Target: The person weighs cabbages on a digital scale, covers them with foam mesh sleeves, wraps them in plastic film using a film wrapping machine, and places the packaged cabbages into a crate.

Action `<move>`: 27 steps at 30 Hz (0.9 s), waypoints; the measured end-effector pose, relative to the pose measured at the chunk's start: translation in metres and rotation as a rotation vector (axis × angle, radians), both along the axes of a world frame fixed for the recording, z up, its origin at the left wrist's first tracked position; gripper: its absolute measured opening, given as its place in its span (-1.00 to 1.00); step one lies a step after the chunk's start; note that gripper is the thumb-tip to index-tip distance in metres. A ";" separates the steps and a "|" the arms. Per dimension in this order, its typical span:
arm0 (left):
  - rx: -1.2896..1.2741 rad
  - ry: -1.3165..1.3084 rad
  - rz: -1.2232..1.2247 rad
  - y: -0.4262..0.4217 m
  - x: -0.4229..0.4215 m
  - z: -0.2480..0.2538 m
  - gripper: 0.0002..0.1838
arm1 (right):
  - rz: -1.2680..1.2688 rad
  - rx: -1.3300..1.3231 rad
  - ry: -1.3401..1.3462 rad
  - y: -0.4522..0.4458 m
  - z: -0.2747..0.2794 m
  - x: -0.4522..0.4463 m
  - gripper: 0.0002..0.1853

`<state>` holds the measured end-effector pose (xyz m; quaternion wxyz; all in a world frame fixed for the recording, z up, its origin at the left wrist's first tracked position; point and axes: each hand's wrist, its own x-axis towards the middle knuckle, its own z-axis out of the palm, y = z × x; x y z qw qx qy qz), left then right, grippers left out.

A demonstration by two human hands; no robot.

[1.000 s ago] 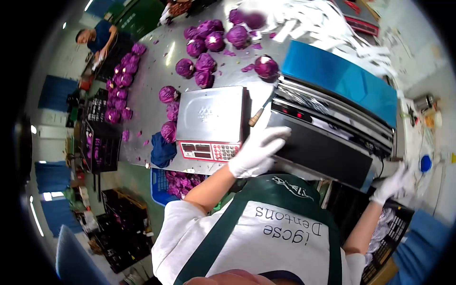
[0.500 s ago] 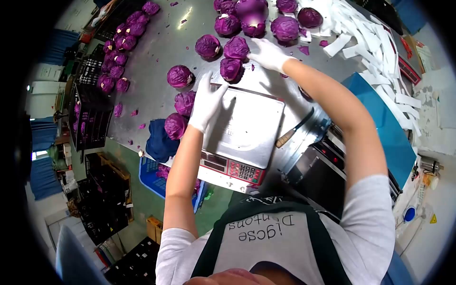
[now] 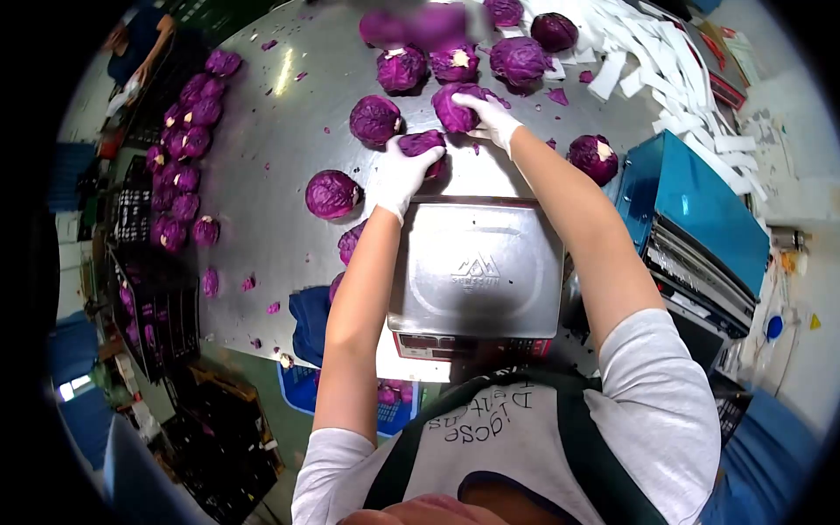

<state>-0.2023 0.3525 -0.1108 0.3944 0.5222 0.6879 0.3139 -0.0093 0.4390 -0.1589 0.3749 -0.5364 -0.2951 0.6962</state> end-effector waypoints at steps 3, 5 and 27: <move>0.308 -0.042 0.035 -0.038 -0.008 0.012 -0.13 | -0.098 0.038 0.228 -0.055 0.043 0.022 -0.35; 0.338 -0.228 0.018 -0.076 -0.009 0.030 -0.07 | -0.131 0.137 0.305 -0.119 0.086 0.029 -0.41; 0.151 -0.067 -0.080 -0.212 0.006 0.022 -0.46 | 0.556 0.760 -1.360 -0.098 0.084 0.184 -0.62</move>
